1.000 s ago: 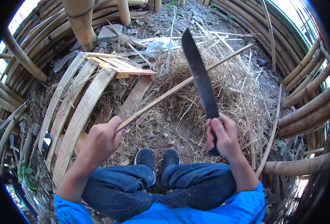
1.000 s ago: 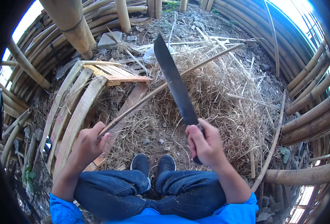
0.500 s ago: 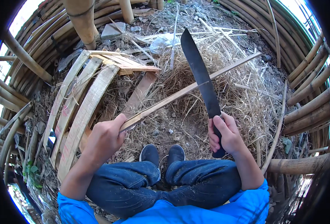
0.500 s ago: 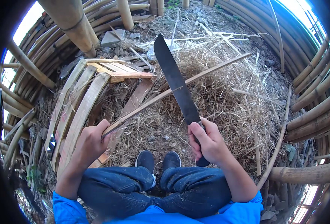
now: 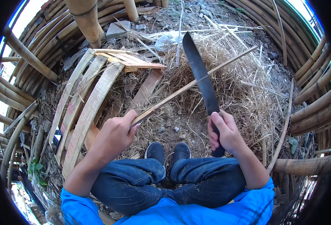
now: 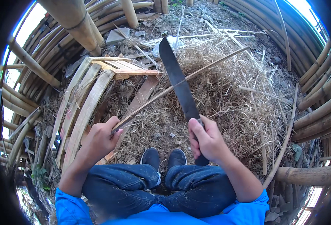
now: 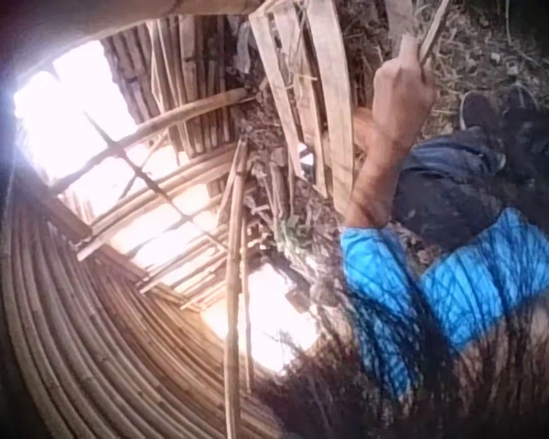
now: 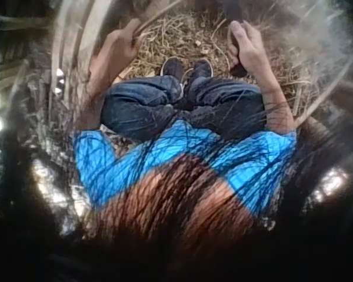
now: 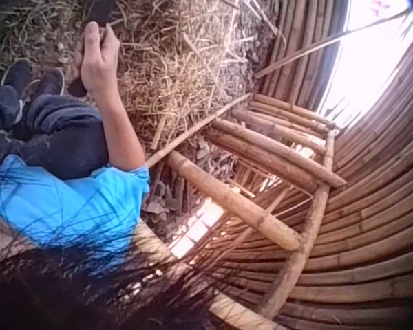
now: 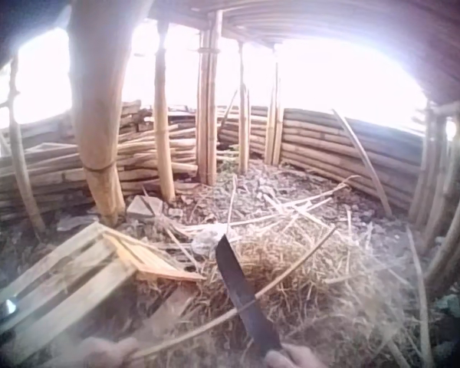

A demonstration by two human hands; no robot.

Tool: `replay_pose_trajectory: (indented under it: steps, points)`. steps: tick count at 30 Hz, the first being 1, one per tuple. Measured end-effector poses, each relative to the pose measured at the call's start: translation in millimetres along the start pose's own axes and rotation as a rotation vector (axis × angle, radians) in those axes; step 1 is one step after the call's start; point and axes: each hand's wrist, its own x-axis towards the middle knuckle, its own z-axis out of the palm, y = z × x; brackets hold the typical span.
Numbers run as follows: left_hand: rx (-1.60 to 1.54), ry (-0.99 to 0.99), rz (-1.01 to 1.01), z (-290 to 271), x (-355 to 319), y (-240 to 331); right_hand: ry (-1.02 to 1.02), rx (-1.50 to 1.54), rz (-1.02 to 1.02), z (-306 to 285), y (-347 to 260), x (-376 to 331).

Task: The person shaves a strip of wood with a machete while sitting on a ground covered in straw. They pull the blade along the length of the wood to create thin shavings.

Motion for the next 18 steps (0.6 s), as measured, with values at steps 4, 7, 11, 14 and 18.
replay_pose_trajectory:
  steps: [4, 7, 11, 14, 18]
  points:
    - [-0.006, -0.019, -0.034, -1.0, -2.1, -3.9, -0.058, 0.075, 0.050, -2.9, -6.6, 4.2]
    - [-0.017, -0.028, -0.034, 0.9, -2.0, -2.1, -0.126, 0.185, 0.114, -11.3, -5.7, 4.0]
    - [-0.040, -0.039, -0.028, 3.0, -2.2, -5.2, -0.220, 0.258, 0.152, -23.3, 1.8, 10.1]
    - [-0.068, -0.039, -0.003, 2.7, -0.6, -5.0, -0.297, 0.375, 0.168, -29.5, 3.3, 7.8]
    - [-0.061, -0.028, -0.012, 3.2, -1.9, -4.0, -0.053, 0.077, 0.060, -10.3, 1.0, 8.0]
